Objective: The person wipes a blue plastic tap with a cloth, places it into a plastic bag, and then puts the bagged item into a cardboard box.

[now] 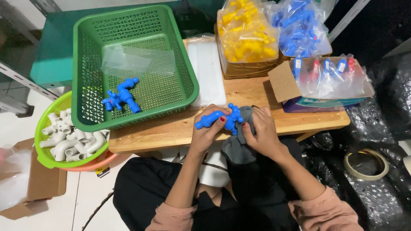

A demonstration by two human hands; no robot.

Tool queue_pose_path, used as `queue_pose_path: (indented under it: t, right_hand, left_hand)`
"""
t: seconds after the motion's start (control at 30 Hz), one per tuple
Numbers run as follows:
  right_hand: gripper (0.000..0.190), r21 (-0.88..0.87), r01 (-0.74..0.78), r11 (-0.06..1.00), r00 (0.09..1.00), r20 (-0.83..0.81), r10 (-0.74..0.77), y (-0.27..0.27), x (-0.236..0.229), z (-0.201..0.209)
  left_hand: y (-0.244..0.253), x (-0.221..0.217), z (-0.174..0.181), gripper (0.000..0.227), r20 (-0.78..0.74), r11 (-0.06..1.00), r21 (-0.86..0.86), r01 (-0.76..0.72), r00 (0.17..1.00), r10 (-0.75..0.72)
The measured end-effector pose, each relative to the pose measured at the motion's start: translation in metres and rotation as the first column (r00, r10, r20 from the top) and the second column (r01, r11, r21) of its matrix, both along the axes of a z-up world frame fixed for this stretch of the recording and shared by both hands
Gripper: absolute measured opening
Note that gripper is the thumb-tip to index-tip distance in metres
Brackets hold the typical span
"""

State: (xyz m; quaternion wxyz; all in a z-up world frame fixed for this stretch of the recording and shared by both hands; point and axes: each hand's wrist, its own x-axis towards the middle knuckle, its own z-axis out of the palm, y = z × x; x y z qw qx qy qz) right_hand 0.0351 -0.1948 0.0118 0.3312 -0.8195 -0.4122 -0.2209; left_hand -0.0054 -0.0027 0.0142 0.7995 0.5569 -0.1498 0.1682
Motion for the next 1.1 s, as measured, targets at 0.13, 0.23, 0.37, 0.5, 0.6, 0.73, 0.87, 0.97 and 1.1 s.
queue_pose_path:
  t: [0.13, 0.23, 0.37, 0.5, 0.6, 0.73, 0.87, 0.97, 1.1]
  right_hand:
    - [0.028, -0.012, -0.005, 1.000, 1.000, 0.009, 0.005, -0.019, 0.007, -0.020]
    - [0.036, 0.196, -0.060, 0.979, 0.881, -0.450, 0.144, -0.046, 0.018, -0.064]
    - [0.023, 0.502, 0.434, 0.748, 0.548, -0.806, 0.223, -0.047, 0.021, -0.053]
    - [0.036, 0.442, 0.694, 0.569, 0.483, -0.871, 0.087, -0.030, 0.013, -0.005]
    - [0.059, 0.291, 0.309, 0.905, 0.685, -0.728, 0.000, -0.050, 0.016, -0.056]
    - [0.045, 0.187, -0.041, 0.982, 0.918, -0.381, 0.110, 0.009, -0.009, 0.018]
    - [0.029, 0.350, -0.017, 0.937, 0.936, -0.323, 0.138, 0.014, -0.001, 0.005]
    - [0.031, 0.415, -0.051, 0.909, 0.932, -0.307, 0.192, 0.016, 0.004, 0.011]
    - [0.031, 0.211, -0.139, 0.968, 0.953, -0.238, 0.189, 0.021, 0.006, 0.053]
  left_hand:
    - [0.002, 0.003, -0.007, 0.033, 0.024, 0.999, 0.012, 0.044, 0.999, -0.044]
    - [0.007, 0.005, -0.019, 0.033, 0.074, 0.993, 0.030, 0.115, 0.990, -0.117]
    - [0.011, 0.009, -0.043, 0.038, 0.077, 0.978, -0.081, 0.191, 0.980, -0.185]
    - [0.001, 0.007, -0.032, 0.081, -0.057, 0.943, -0.159, 0.294, 0.950, -0.306]
    - [-0.004, 0.006, -0.027, 0.078, -0.120, 0.952, -0.187, 0.243, 0.956, -0.268]
    - [-0.002, 0.016, -0.051, 0.064, -0.178, 0.946, -0.288, 0.149, 0.962, -0.205]
    - [-0.004, 0.017, -0.052, 0.066, -0.084, 0.933, -0.286, 0.219, 0.964, -0.252]
    - [-0.002, 0.016, -0.054, 0.074, -0.015, 0.901, -0.314, 0.300, 0.947, -0.321]
    - [-0.005, 0.013, -0.048, 0.082, 0.036, 0.850, -0.429, 0.306, 0.946, -0.323]
